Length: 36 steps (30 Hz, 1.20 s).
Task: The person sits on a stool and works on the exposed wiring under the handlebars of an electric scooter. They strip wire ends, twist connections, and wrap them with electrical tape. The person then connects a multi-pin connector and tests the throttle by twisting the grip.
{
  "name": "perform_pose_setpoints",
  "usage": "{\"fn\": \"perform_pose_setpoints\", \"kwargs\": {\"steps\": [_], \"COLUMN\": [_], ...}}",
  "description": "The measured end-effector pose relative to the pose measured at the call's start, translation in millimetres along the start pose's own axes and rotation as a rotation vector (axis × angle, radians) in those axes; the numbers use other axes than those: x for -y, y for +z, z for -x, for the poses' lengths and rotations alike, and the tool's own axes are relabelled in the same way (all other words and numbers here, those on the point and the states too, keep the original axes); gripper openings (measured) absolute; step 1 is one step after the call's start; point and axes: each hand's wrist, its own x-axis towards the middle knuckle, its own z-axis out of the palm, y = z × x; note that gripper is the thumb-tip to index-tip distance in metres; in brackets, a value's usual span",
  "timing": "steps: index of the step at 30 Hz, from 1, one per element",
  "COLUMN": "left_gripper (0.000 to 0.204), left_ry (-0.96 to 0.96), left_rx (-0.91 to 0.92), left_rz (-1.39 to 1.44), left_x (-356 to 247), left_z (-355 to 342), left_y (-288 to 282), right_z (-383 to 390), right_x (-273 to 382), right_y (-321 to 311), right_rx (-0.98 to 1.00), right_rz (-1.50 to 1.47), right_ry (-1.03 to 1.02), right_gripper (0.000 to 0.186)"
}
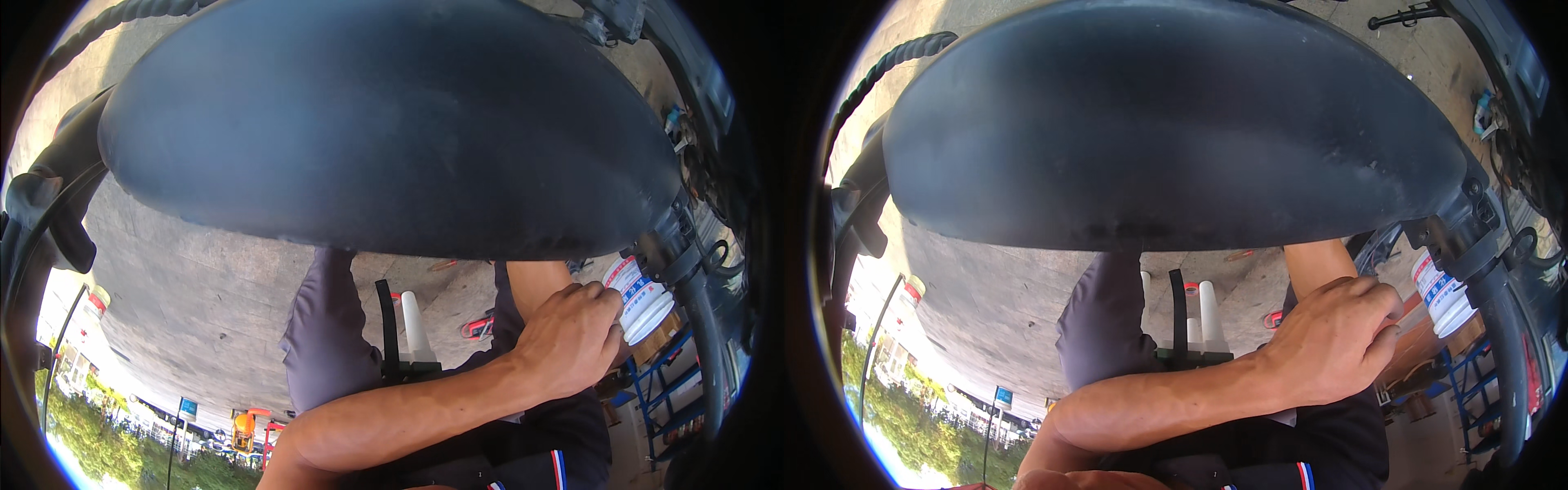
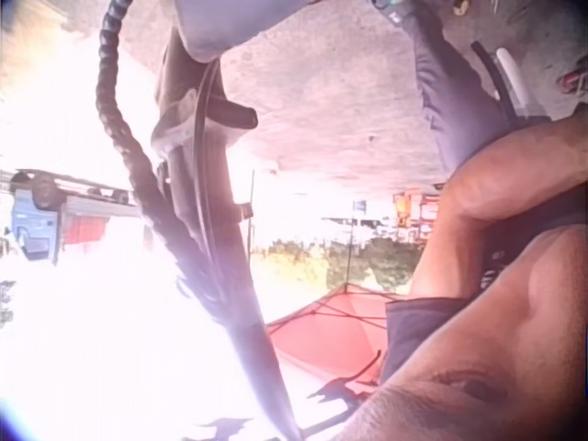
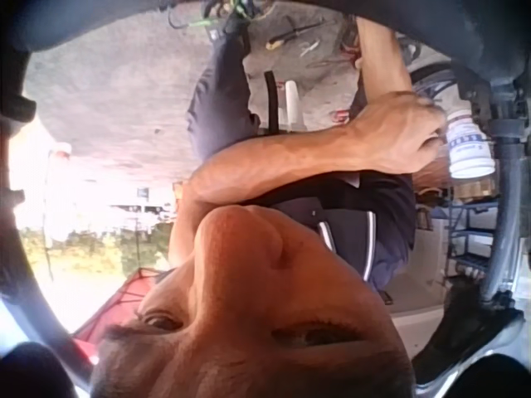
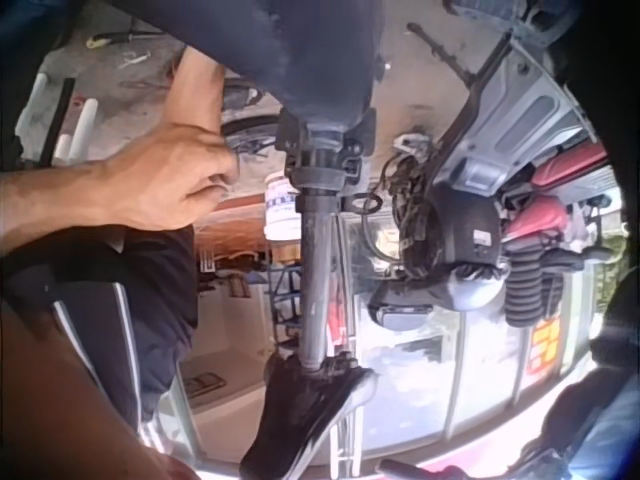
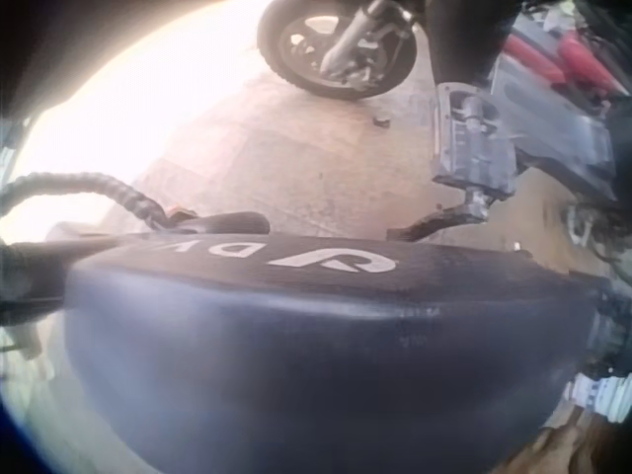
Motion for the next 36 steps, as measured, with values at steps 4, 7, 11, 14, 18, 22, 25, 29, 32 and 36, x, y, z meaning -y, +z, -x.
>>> {"fn": "perform_pose_setpoints", "kwargs": {"steps": [4, 7, 11, 14, 18, 22, 25, 29, 32, 36], "left_gripper": [0.013, 0.015, 0.016, 0.017, 0.018, 0.017, 0.017, 0.017, 0.017, 0.017], "left_ry": [-0.013, -0.010, -0.009, 0.001, -0.014, -0.008, -0.026, -0.036, -0.050, -0.055], "left_rx": [0.007, 0.010, 0.013, 0.005, 0.017, 0.016, 0.032, 0.031, 0.042, 0.066], "left_rz": [0.002, 0.001, -0.002, 0.001, 0.002, 0.011, 0.015, 0.013, 0.021, 0.002], "left_x": [-2, -2, -4, -5, -6, -6, -6, -6, -7, -8], "left_z": [-3, -4, -6, -5, -5, -5, -5, -6, -7, -6], "left_y": [-3, -4, -4, -6, -7, -6, -6, -3, -2, -6], "right_z": [-3, -7, -11, -14, -16, -17, -16, -16, -17, -18], "right_x": [1, 1, 1, -1, -1, -2, -2, -2, -2, -1], "right_y": [17, 28, 38, 45, 50, 52, 53, 53, 54, 56], "right_rx": [-0.027, -0.033, -0.034, -0.034, -0.031, -0.032, -0.030, -0.032, -0.031, -0.031], "right_rz": [0.144, 0.225, 0.299, 0.341, 0.384, 0.420, 0.437, 0.458, 0.469, 0.482], "right_ry": [-0.026, -0.040, -0.049, -0.056, -0.065, -0.074, -0.077, -0.084, -0.093, -0.104], "right_gripper": [0.039, 0.039, 0.038, 0.037, 0.036, 0.035, 0.035, 0.034, 0.033, 0.032]}}
